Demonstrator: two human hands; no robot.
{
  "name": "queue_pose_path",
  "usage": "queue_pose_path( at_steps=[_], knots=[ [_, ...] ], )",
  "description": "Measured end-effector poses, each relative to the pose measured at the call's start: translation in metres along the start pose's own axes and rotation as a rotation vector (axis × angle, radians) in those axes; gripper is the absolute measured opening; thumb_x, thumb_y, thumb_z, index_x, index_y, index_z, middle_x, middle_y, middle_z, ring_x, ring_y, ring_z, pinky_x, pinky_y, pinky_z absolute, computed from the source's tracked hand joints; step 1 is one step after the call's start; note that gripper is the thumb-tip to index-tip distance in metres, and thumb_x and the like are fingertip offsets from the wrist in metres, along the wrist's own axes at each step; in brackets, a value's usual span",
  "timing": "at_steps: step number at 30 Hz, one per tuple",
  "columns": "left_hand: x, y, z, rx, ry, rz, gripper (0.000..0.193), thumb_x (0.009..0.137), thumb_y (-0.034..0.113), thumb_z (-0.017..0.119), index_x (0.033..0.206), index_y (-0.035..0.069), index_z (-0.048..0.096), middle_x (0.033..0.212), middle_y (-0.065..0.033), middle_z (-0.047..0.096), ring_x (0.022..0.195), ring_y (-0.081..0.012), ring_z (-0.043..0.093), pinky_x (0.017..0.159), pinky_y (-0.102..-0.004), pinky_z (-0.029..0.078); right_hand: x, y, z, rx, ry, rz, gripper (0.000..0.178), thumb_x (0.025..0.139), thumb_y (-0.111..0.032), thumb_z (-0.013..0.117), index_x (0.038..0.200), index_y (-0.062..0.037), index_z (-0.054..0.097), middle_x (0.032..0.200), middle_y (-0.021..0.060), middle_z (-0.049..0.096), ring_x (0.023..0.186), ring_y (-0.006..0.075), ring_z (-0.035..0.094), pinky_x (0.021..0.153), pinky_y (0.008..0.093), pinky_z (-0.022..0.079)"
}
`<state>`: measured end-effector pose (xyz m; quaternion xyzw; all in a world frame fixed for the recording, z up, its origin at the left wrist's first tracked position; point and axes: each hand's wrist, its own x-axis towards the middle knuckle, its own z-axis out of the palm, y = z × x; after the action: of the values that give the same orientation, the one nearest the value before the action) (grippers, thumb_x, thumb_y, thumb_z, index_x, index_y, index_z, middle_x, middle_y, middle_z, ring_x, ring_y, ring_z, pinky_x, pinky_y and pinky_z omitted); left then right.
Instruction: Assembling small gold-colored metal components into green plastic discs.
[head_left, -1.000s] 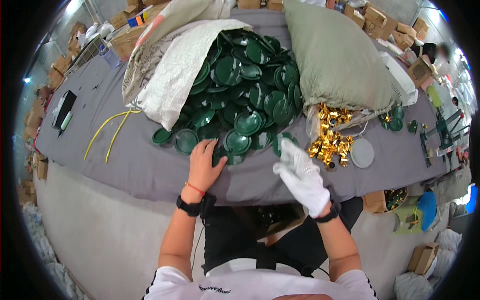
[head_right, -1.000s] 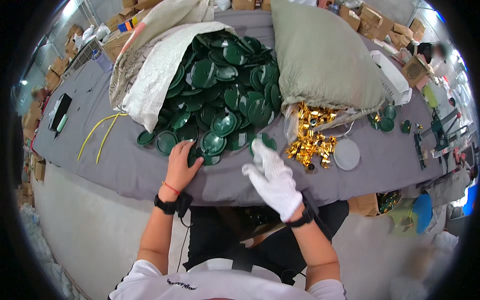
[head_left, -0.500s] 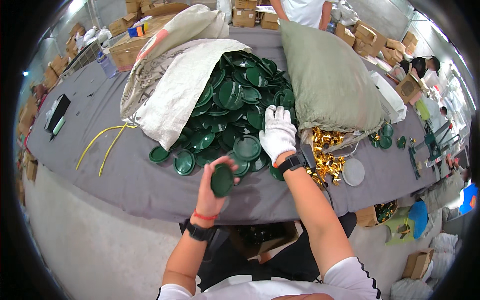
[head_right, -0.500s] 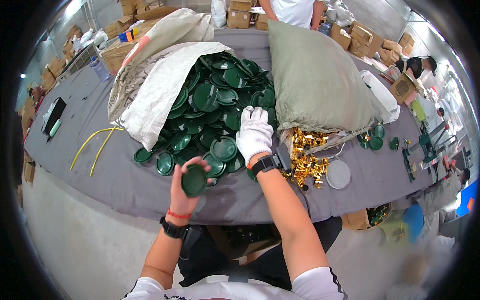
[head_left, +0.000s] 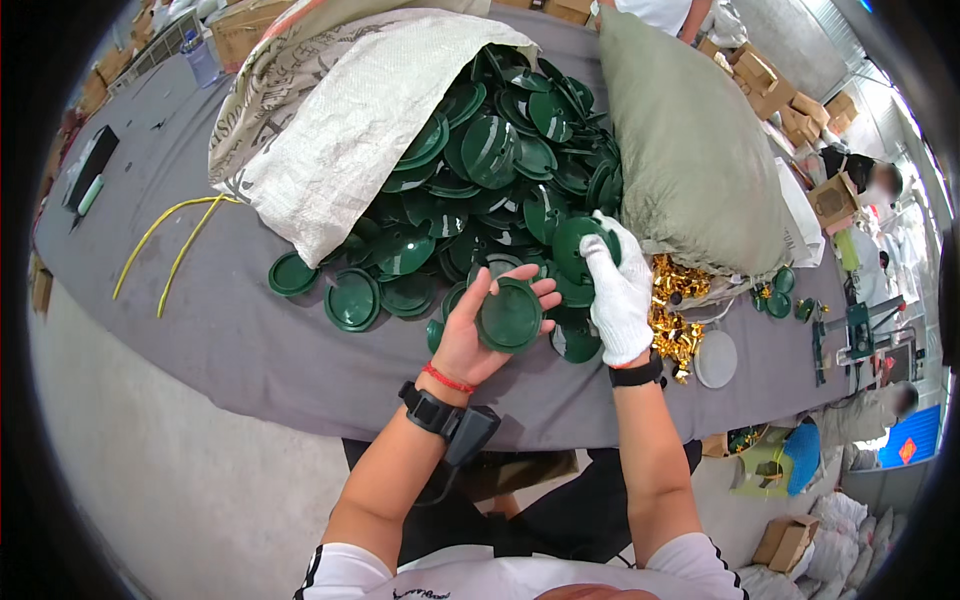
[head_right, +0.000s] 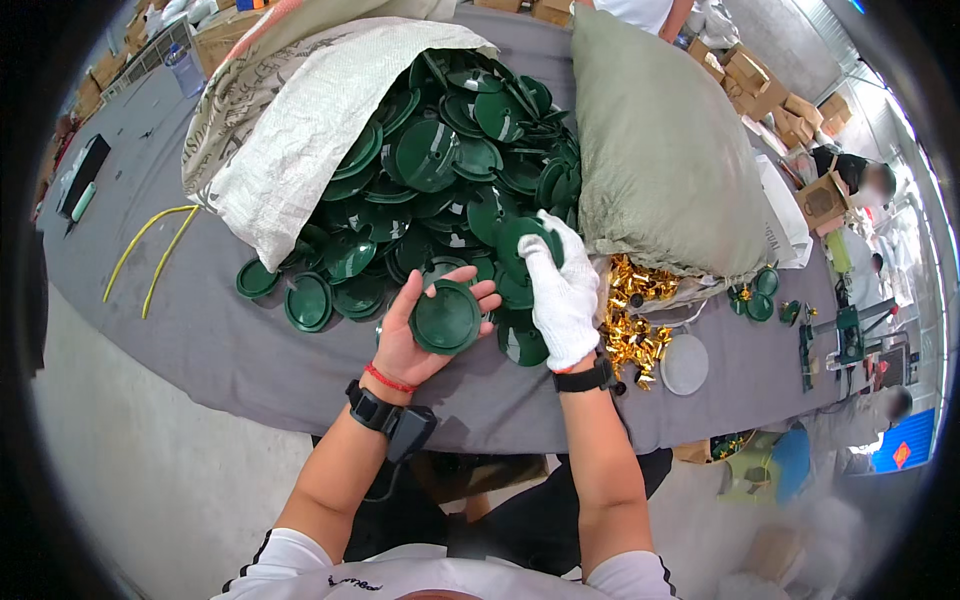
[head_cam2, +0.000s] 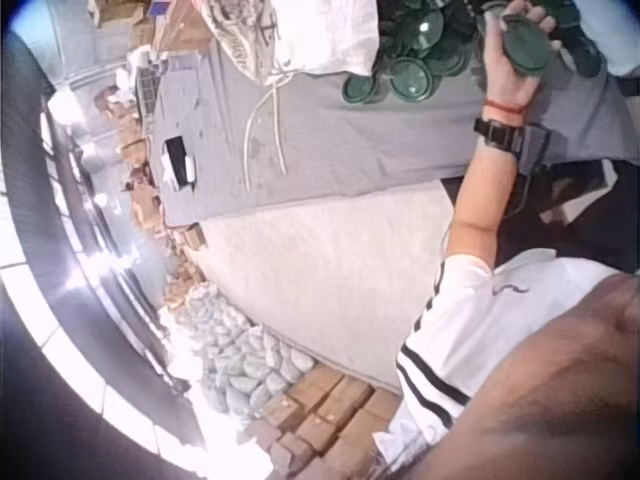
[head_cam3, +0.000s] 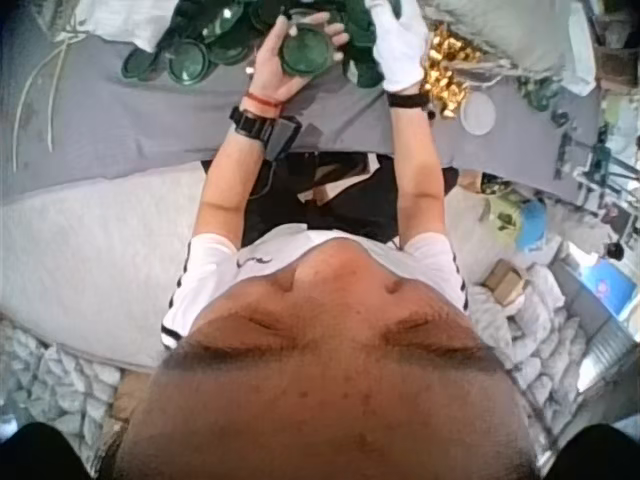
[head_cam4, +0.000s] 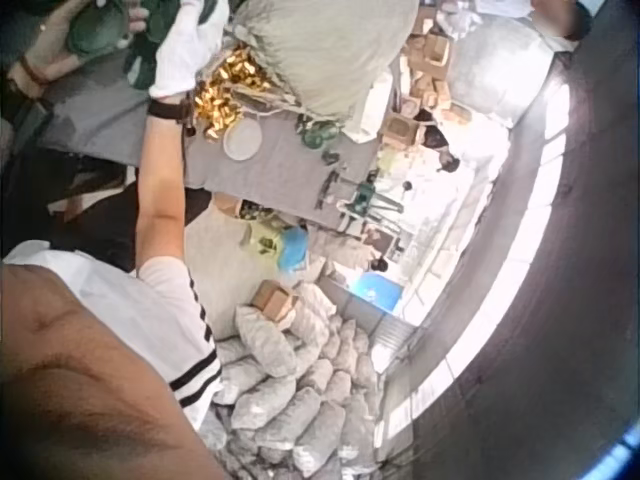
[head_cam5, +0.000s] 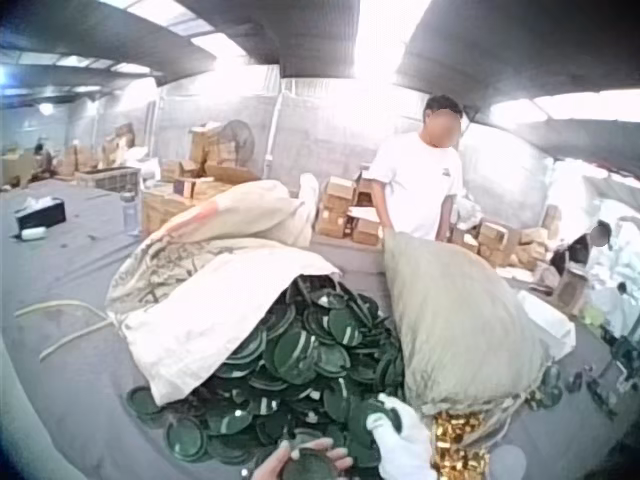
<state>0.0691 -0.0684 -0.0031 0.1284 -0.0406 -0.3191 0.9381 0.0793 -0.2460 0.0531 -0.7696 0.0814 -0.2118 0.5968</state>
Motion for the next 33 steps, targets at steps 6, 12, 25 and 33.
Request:
queue_pose_path(
  at_steps=[6, 12, 25, 33],
  knots=[
    [0.007, -0.002, 0.008, -0.011, 0.053, 0.017, 0.068, 0.100, 0.051, 0.038, 0.144, 0.000, 0.034, 0.145, -0.0231, 0.040, 0.132, -0.0344, 0.043, 0.105, -0.0464, 0.042, 0.007, 0.002, 0.010, 0.285, 0.067, -0.109, 0.028, 0.097, -0.004, 0.053, 0.124, 0.0008, 0.058, 0.119, 0.0065, 0.062, 0.101, 0.0091, 0.056, 0.092, 0.0233, 0.044],
    [0.003, 0.001, 0.009, 0.023, -0.002, 0.027, 0.056, 0.102, 0.041, 0.040, 0.145, 0.006, 0.036, 0.143, -0.0135, 0.045, 0.130, -0.0294, 0.047, 0.106, -0.0482, 0.041, -0.009, -0.017, 0.016, 0.049, -0.189, 0.044, 0.034, 0.096, -0.008, 0.056, 0.129, -0.0019, 0.056, 0.125, 0.0113, 0.061, 0.115, 0.0157, 0.056, 0.101, 0.0289, 0.042],
    [0.005, -0.002, -0.002, -0.085, 0.000, 0.061, 0.048, 0.100, 0.043, 0.045, 0.130, 0.007, 0.055, 0.129, -0.0086, 0.060, 0.121, -0.0252, 0.055, 0.109, -0.0433, 0.037, -0.037, -0.033, 0.021, -0.763, -0.426, -0.557, 0.072, 0.078, -0.036, 0.074, 0.135, -0.0009, 0.047, 0.133, 0.0237, 0.051, 0.125, 0.0375, 0.049, 0.107, 0.0412, 0.039],
    [0.005, 0.001, -0.001, -0.187, -0.012, 0.018, 0.056, 0.096, 0.056, 0.045, 0.128, 0.011, 0.056, 0.130, -0.0107, 0.058, 0.123, -0.0275, 0.053, 0.104, -0.0483, 0.041, -0.056, -0.045, 0.024, -0.190, -0.229, -0.125, 0.037, 0.093, -0.024, 0.058, 0.119, 0.0028, 0.060, 0.124, 0.0206, 0.059, 0.115, 0.0334, 0.057, 0.099, 0.0369, 0.043]
  ],
)
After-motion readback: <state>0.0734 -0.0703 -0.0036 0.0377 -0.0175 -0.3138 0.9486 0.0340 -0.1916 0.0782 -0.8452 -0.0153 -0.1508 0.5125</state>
